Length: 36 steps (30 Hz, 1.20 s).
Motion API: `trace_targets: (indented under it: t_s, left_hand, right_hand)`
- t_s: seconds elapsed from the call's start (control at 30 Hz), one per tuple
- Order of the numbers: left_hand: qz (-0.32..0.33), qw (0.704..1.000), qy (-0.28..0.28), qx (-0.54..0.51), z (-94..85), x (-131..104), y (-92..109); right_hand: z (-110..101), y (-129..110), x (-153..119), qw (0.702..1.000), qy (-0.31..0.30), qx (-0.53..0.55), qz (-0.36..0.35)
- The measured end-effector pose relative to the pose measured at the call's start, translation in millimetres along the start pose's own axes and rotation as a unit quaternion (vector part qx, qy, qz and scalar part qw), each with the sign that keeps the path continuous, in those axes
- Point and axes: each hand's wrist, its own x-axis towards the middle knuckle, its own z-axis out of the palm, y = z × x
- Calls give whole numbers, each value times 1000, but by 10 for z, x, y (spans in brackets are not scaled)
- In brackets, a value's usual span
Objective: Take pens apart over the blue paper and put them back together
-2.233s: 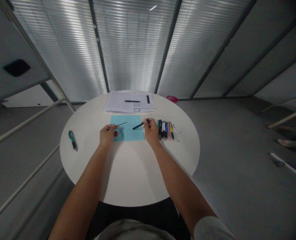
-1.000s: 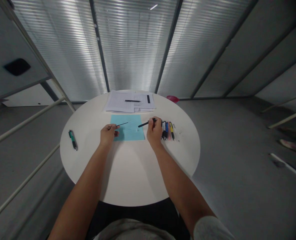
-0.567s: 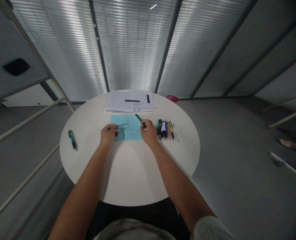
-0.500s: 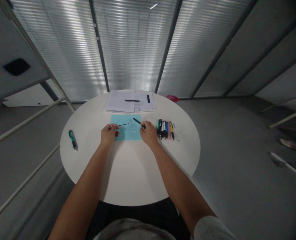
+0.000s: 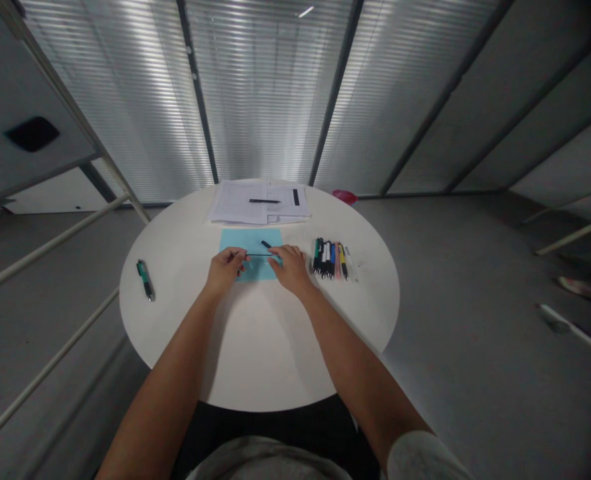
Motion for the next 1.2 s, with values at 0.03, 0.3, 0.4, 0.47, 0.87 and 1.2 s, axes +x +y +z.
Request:
trace_targets:
  t_s: [0.03, 0.3, 0.4, 0.47, 0.87, 1.2]
  left_hand:
    - [2, 1000, -3, 4, -1, -2, -3]
    - [-9, 998, 64, 5, -31, 30, 0]
    - [-9, 995, 96, 9, -43, 45, -10]
    - [-7, 995, 100, 17, -50, 55, -30]
    - [56, 978, 23, 199, -92, 87, -191]
    - [164, 894, -54, 414, -89, 68, -230]
  right_hand:
    - [1, -3, 0, 1000, -12, -3, -1]
    - [-28, 19, 34, 999, -18, -10, 34]
    - [-39, 32, 39, 998, -20, -34, 54]
    - [-38, 37, 37, 996, -25, -55, 69]
    - [-9, 21, 10, 993, -20, -73, 95]
    - [10, -13, 25, 992, -30, -61, 104]
